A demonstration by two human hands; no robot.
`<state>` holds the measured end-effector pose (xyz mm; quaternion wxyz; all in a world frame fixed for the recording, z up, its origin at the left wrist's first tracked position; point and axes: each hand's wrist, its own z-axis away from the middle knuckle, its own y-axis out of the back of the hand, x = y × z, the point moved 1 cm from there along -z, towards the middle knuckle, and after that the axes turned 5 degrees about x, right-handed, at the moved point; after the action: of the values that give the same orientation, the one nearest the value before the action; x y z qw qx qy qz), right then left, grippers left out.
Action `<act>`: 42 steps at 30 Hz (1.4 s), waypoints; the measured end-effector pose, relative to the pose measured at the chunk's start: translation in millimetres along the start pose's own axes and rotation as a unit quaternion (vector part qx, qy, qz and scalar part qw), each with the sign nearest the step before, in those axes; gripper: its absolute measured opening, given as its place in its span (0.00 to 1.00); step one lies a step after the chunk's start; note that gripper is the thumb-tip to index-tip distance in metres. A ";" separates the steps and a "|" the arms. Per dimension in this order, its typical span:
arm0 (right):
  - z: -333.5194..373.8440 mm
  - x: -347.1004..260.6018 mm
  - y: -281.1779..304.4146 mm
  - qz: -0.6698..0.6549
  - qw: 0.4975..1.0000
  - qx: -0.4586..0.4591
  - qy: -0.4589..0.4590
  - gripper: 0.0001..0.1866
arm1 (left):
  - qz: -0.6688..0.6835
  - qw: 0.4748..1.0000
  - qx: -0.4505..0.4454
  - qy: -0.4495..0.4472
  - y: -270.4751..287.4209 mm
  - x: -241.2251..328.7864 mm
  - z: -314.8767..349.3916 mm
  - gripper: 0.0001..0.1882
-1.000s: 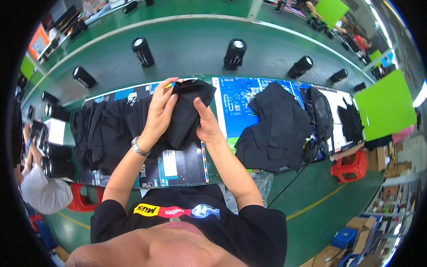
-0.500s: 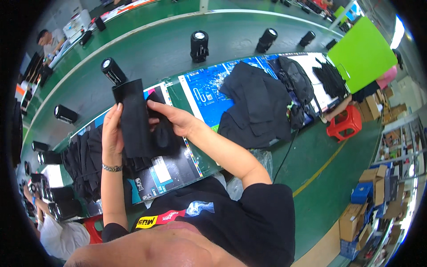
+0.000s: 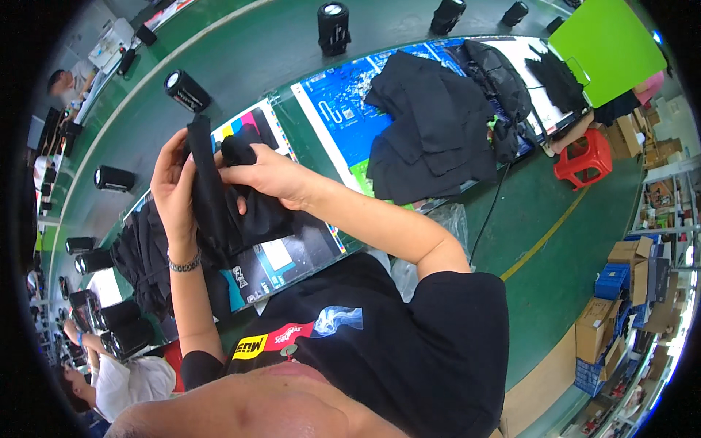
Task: The person fits black fabric covers onto cylindrical electronic devices by hand, pulling the material over the top and sides of the units and smoothing them down.
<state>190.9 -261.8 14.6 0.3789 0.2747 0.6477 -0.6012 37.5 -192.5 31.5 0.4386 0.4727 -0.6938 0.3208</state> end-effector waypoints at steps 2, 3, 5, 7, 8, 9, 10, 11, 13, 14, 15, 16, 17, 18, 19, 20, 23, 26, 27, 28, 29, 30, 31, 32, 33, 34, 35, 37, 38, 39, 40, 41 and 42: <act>2.5 0.6 3.1 0.021 1.000 0.003 0.004 0.07 | 0.045 0.998 -0.020 0.040 3.2 -6.1 -0.5 0.18; 1.3 2.2 6.3 0.032 0.999 0.026 0.023 0.08 | 0.135 0.986 -0.046 0.084 10.0 -11.9 -1.2 0.18; -4.6 0.7 15.8 0.004 0.999 0.047 0.025 0.08 | 0.307 0.937 -0.117 0.116 21.1 -21.3 -2.6 0.18; -17.4 -7.0 26.6 -0.051 0.995 0.080 0.018 0.08 | 0.337 0.923 -0.052 0.177 28.5 -27.7 -2.4 0.18; -23.8 -12.4 30.6 -0.053 0.991 0.116 0.026 0.08 | 0.369 0.899 0.007 0.235 33.8 -32.9 -3.1 0.18; -31.3 -20.5 34.3 -0.042 0.990 0.126 0.055 0.08 | 0.350 0.908 -0.081 0.217 41.2 -48.3 -10.8 0.19; -39.9 -28.2 34.9 -0.031 0.988 0.127 0.086 0.08 | 0.276 0.927 -0.070 0.244 36.9 -46.0 -14.9 0.19; -50.5 -31.1 36.0 0.034 0.985 0.128 0.109 0.08 | 0.211 0.939 -0.073 0.261 34.0 -42.3 -17.4 0.19; -74.9 -31.7 51.0 0.127 0.974 0.137 0.128 0.07 | 0.123 0.946 -0.088 0.287 29.8 -47.4 -35.1 0.18; -88.8 -30.8 56.4 0.160 0.966 0.150 0.134 0.07 | 0.096 0.947 -0.098 0.291 33.2 -50.5 -46.8 0.17; -101.4 -32.4 59.7 0.181 0.960 0.173 0.122 0.07 | 0.094 0.949 -0.086 0.290 36.3 -60.6 -60.3 0.16; -115.8 -33.8 58.3 0.201 0.954 0.191 0.112 0.06 | 0.089 0.953 -0.067 0.283 46.7 -71.9 -74.7 0.16; -131.4 -35.2 61.6 0.235 0.945 0.196 0.113 0.07 | 0.062 0.963 -0.049 0.256 56.1 -83.2 -90.4 0.15; -149.4 -33.4 64.9 0.235 0.947 0.185 0.114 0.07 | 0.035 0.972 -0.035 0.231 61.2 -89.1 -105.3 0.14; -167.1 -34.6 70.0 0.289 0.920 0.199 0.174 0.07 | 0.033 0.973 -0.030 0.226 59.0 -87.9 -119.1 0.14; -185.1 -37.6 75.7 0.339 0.886 0.213 0.234 0.07 | -0.008 0.984 0.012 0.176 55.4 -86.2 -133.9 0.14; -227.9 -43.0 52.8 0.427 0.814 0.252 0.302 0.09 | -0.069 0.991 0.085 0.079 78.8 -101.5 -172.5 0.13; -265.1 -42.7 62.1 0.492 0.759 0.294 0.309 0.12 | -0.093 0.988 0.121 0.028 83.3 -129.3 -202.8 0.12; -275.2 -38.2 62.7 0.516 0.750 0.309 0.275 0.13 | -0.078 0.985 0.148 0.042 91.6 -143.4 -210.6 0.12; -286.0 -34.8 60.3 0.539 0.740 0.321 0.243 0.14 | -0.064 0.981 0.177 0.052 100.1 -150.6 -216.8 0.11; -295.6 -28.7 59.2 0.533 0.736 0.341 0.241 0.14 | -0.054 0.981 0.170 0.080 106.7 -159.2 -220.7 0.10; -295.5 -30.9 55.7 0.517 0.766 0.339 0.177 0.16 | -0.053 0.981 0.169 0.077 107.0 -163.6 -224.1 0.10; -301.7 -29.5 59.7 0.497 0.780 0.341 0.168 0.16 | -0.008 0.979 0.162 0.127 106.9 -169.5 -226.4 0.09; -307.9 -27.4 64.5 0.477 0.794 0.341 0.158 0.16 | 0.038 0.971 0.155 0.176 106.8 -175.4 -228.5 0.09; -311.2 -25.7 77.5 0.433 0.820 0.351 0.126 0.16 | 0.090 0.966 0.144 0.194 96.4 -176.9 -228.0 0.08; -320.4 -26.2 92.5 0.388 0.842 0.360 0.104 0.17 | 0.096 0.967 0.141 0.189 87.5 -176.9 -235.6 0.08; -329.7 -26.1 106.3 0.286 0.875 0.376 0.107 0.18 | 0.116 0.961 0.129 0.217 78.2 -177.4 -242.5 0.07; -338.5 -20.7 122.4 0.247 0.895 0.371 0.027 0.19 | 0.112 0.945 0.130 0.278 77.4 -185.8 -247.1 0.06; -339.7 -17.4 131.4 0.250 0.895 0.370 -0.005 0.19 | 0.117 0.945 0.133 0.276 77.6 -189.0 -248.3 0.06; -338.8 -11.7 131.0 0.256 0.895 0.365 -0.008 0.19 | 0.122 0.931 0.136 0.316 83.3 -194.6 -246.5 0.05; -332.8 -8.3 129.3 0.305 0.883 0.355 -0.049 0.20 | 0.127 0.916 0.139 0.355 88.2 -199.5 -245.5 0.05; -330.1 -6.7 126.4 0.353 0.866 0.343 -0.089 0.20 | 0.077 0.924 0.118 0.355 97.1 -202.9 -242.8 0.11; -328.2 -9.8 136.7 0.361 0.861 0.347 -0.087 0.20 | 0.087 0.924 0.116 0.354 89.7 -199.0 -247.3 0.11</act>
<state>254.6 80.4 -58.7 0.5047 0.5493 0.2174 -0.6295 62.4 125.8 -51.4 0.5679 0.3138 -0.4900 0.5821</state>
